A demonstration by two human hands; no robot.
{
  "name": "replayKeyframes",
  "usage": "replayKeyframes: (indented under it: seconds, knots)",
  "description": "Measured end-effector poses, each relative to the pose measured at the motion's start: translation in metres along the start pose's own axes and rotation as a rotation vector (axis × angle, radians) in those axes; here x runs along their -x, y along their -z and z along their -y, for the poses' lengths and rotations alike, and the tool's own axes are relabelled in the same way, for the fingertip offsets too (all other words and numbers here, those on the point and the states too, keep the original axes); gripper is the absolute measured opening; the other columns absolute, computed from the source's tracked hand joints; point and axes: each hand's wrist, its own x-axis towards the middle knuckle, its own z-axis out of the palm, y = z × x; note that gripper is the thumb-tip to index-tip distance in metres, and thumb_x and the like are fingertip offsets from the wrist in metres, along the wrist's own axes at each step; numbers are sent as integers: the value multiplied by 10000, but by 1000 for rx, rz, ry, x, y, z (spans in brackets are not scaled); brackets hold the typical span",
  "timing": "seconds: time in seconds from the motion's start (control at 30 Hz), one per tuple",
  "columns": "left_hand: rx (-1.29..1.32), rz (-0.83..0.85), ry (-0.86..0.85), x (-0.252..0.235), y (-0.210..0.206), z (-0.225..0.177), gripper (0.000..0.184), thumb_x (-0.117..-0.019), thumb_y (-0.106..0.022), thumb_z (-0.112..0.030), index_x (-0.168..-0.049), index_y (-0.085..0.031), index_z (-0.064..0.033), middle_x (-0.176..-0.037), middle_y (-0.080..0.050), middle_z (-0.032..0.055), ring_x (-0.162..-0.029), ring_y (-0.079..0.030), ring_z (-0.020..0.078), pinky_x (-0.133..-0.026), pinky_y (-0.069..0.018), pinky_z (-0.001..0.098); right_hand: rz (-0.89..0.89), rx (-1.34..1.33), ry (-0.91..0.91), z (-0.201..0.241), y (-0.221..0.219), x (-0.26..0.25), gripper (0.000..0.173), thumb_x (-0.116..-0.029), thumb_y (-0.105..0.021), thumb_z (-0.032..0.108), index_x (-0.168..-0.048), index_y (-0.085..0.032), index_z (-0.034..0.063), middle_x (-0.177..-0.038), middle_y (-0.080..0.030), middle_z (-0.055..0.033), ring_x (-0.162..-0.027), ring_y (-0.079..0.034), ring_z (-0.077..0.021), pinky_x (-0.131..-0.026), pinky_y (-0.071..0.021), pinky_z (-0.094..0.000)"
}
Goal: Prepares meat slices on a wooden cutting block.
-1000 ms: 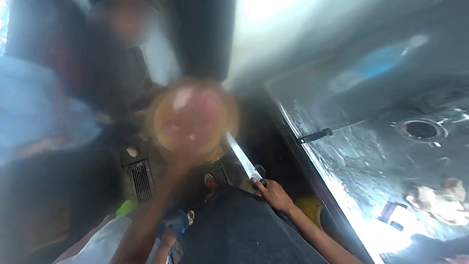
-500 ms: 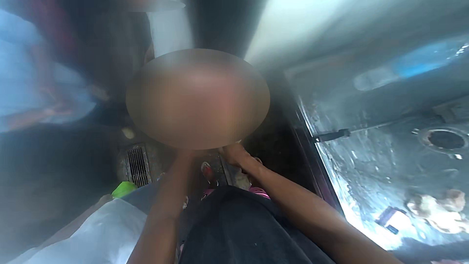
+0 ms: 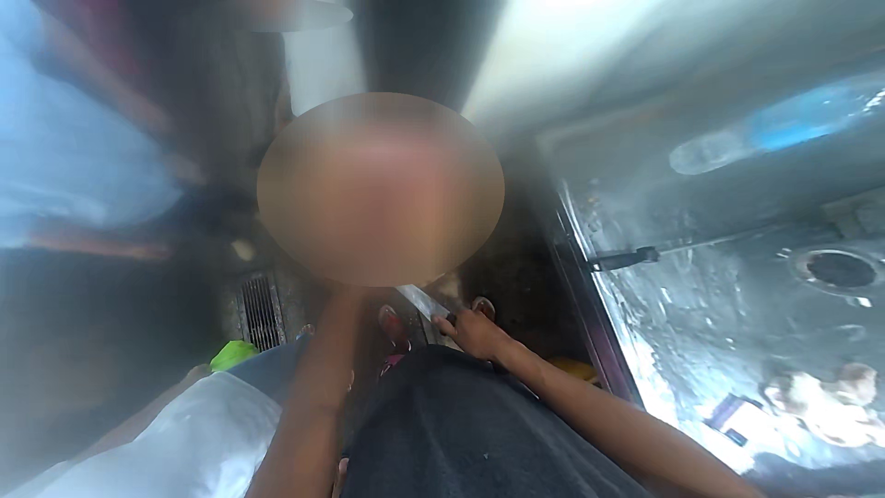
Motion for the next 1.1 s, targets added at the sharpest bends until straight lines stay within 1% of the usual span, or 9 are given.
replayKeyframes:
  seconds: [0.2,0.33,0.4,0.53,0.7,0.73,0.77,0.83,1.1]
  knots:
    - [56,12,292,51,19,-32,651,-1031,-405,-595,-1576,-435,-240,-1687,-233,204,-1555,-165,468,-1169,-119,774,-160,-157,-29,-100,-37,37,781,-999,-367,733,-1075,-691,27,-1019,-705,-223,-1022,-694,-394,-902,-541,-598]
    - [193,298,201,27,50,-85,385,-971,-650,-275,-1316,-642,-105,-1332,-617,202,-1246,-594,382,-1024,-491,586,-294,-328,-94,-137,-35,51,705,-1022,-397,680,-982,-683,37,-885,-687,-187,-885,-690,-361,-816,-540,-584]
    - [353,426,128,-5,67,-90,296,-942,-677,-178,-1210,-669,-52,-1149,-695,199,-1068,-682,358,-925,-553,574,-367,-399,-88,-141,-27,52,690,-1030,-404,662,-950,-671,31,-829,-668,-177,-806,-684,-344,-760,-545,-572]
    - [479,444,-110,-63,129,-106,309,-974,-669,-143,-1259,-654,-25,-1151,-699,190,-1019,-697,312,-901,-572,522,-455,-533,-52,-135,-22,48,684,-1037,-395,652,-911,-651,29,-718,-640,-134,-621,-654,-283,-634,-561,-519]
    - [165,589,66,-100,204,-83,518,-1059,-569,-177,-1513,-429,31,-1563,-435,244,-1474,-400,366,-1212,-303,534,-455,-538,-52,-127,-28,51,668,-1044,-412,631,-905,-659,25,-733,-642,-147,-664,-657,-298,-667,-544,-536]
    - [42,604,-33,-103,182,-44,527,-1067,-548,-251,-1512,-441,9,-1550,-446,246,-1459,-412,391,-1193,-321,585,-450,-521,-50,-125,-32,51,664,-1042,-417,632,-902,-663,31,-756,-645,-152,-711,-659,-312,-696,-530,-553]
    - [98,288,-210,-94,127,11,468,-964,-658,-285,-1328,-642,8,-1326,-631,272,-1247,-595,446,-1045,-451,670,-441,-501,-49,-123,-36,49,663,-1034,-416,649,-902,-667,50,-767,-650,-142,-739,-663,-309,-710,-530,-552]
    - [163,325,-238,-87,85,61,418,-911,-775,-294,-1267,-689,-93,-1315,-637,203,-1208,-612,405,-1015,-473,674,-393,-457,-28,-114,-40,44,680,-1021,-408,677,-939,-686,63,-828,-676,-148,-824,-682,-322,-769,-538,-569]
    - [607,383,21,-44,96,24,343,-879,-792,-93,-1185,-645,-46,-1124,-703,161,-989,-701,291,-880,-590,519,-237,-299,67,-52,1,3,762,-1004,-386,722,-1023,-677,18,-932,-683,-207,-909,-692,-375,-824,-543,-597]
